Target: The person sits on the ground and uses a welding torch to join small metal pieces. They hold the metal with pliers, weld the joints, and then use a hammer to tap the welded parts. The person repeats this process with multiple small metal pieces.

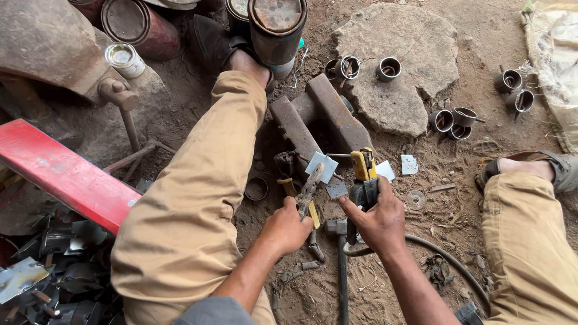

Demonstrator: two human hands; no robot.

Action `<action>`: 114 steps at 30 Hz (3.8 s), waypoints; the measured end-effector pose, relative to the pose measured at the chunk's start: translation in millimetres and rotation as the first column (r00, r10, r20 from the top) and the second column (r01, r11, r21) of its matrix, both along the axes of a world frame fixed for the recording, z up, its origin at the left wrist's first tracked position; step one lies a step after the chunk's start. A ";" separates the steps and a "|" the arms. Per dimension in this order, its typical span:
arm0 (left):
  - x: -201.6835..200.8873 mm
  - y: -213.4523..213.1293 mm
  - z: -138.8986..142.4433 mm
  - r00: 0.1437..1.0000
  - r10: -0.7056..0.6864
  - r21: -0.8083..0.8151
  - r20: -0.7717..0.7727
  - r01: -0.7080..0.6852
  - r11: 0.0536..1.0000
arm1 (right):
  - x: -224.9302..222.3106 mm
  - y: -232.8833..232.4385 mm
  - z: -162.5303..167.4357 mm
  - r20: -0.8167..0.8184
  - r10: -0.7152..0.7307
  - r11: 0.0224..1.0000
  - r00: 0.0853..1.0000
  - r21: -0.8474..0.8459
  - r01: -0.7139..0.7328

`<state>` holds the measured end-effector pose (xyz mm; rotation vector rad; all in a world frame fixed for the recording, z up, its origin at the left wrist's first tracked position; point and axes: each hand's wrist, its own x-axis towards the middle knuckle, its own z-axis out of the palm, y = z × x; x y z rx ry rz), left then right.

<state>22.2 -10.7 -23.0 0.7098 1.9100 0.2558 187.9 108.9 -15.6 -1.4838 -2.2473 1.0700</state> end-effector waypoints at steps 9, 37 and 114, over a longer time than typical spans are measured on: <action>2.1 1.7 4.0 0.999 -0.006 -0.055 0.046 0.009 0.998 | 1.1 -0.4 -1.1 0.027 0.011 0.998 1.000 0.061 -0.013; -1.7 -1.2 -5.6 1.000 -0.011 0.000 0.002 0.011 1.000 | 5.0 -2.4 -11.3 -0.026 -0.025 0.994 0.999 0.103 0.027; 4.5 -5.2 -13.2 0.994 0.092 0.119 -0.055 -0.085 0.989 | 37.3 -7.8 -7.0 -0.087 -0.202 0.972 0.976 0.104 0.210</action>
